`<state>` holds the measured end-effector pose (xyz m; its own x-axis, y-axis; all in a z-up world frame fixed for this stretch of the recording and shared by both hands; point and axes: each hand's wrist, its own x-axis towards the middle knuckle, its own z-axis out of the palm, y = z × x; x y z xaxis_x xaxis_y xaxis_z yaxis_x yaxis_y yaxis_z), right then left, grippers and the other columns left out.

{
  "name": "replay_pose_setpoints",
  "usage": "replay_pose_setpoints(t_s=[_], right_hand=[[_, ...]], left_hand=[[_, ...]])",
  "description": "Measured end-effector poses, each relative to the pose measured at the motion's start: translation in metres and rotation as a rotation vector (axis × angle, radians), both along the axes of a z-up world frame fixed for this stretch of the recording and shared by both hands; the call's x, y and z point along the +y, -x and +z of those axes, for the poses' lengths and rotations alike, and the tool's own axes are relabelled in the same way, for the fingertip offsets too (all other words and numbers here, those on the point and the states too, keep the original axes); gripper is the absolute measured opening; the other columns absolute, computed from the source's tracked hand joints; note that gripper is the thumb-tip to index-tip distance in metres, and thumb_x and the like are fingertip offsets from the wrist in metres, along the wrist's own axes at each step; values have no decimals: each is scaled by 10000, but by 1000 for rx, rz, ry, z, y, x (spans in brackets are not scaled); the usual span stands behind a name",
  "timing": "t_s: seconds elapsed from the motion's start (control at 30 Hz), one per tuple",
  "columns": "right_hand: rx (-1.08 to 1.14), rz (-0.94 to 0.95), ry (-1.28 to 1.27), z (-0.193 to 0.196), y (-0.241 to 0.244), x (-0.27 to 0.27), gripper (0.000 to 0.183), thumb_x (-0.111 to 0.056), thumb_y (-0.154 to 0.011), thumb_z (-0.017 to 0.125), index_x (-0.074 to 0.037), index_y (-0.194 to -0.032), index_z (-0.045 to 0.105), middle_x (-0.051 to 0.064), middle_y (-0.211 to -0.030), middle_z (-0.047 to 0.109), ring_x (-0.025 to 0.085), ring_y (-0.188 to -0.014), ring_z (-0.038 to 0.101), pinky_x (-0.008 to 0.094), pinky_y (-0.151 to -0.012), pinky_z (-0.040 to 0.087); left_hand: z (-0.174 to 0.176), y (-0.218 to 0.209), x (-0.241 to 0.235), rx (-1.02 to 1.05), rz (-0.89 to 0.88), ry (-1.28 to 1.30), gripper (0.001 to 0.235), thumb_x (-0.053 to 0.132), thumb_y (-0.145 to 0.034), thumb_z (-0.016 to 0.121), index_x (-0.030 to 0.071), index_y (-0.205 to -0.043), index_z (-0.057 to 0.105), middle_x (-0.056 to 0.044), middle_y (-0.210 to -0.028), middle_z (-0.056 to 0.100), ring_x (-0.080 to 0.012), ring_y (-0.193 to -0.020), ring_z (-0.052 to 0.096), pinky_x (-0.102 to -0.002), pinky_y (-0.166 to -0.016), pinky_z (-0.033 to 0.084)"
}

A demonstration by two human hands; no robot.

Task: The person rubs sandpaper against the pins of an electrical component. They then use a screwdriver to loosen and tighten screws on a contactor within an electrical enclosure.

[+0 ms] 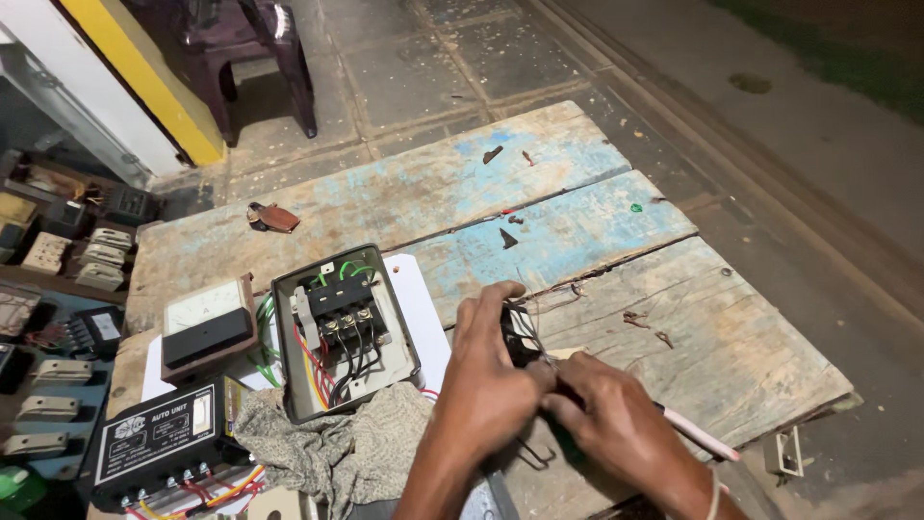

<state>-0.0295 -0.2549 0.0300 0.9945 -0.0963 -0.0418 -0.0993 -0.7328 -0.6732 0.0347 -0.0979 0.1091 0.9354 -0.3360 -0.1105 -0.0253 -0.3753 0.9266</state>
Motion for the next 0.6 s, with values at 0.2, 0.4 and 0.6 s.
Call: replay_pose_setpoints(t_s=[0.2,0.4,0.6], right_hand=[[-229,18,-2,11,21,-7,296,-166,-857,667,-54,-1131,686,148,-917,697,346,-840,704,435,-749,549],[77,86,236,-3,40,4,698,-551,-831,782,-69,-1308,621,168,-1065,705,351,-963,711,473,-843,549],[-54,8,156,-15,40,8,449,-270,-832,686,-25,-1206,640,241,-954,685,420,-844,707,532,-748,554]], left_hand=[[-27,-23,-4,15,-25,-231,738,97,-645,725,130,-1358,540,-185,-1209,576,-367,-1211,577,-434,-1042,481],[-35,-33,-7,41,-91,-388,760,150,-667,753,123,-1391,526,-207,-1282,535,-375,-1224,566,-425,-1070,481],[-17,-23,-19,130,-227,-715,903,176,-727,793,145,-1529,380,-202,-1472,401,-393,-1314,503,-499,-1042,521]])
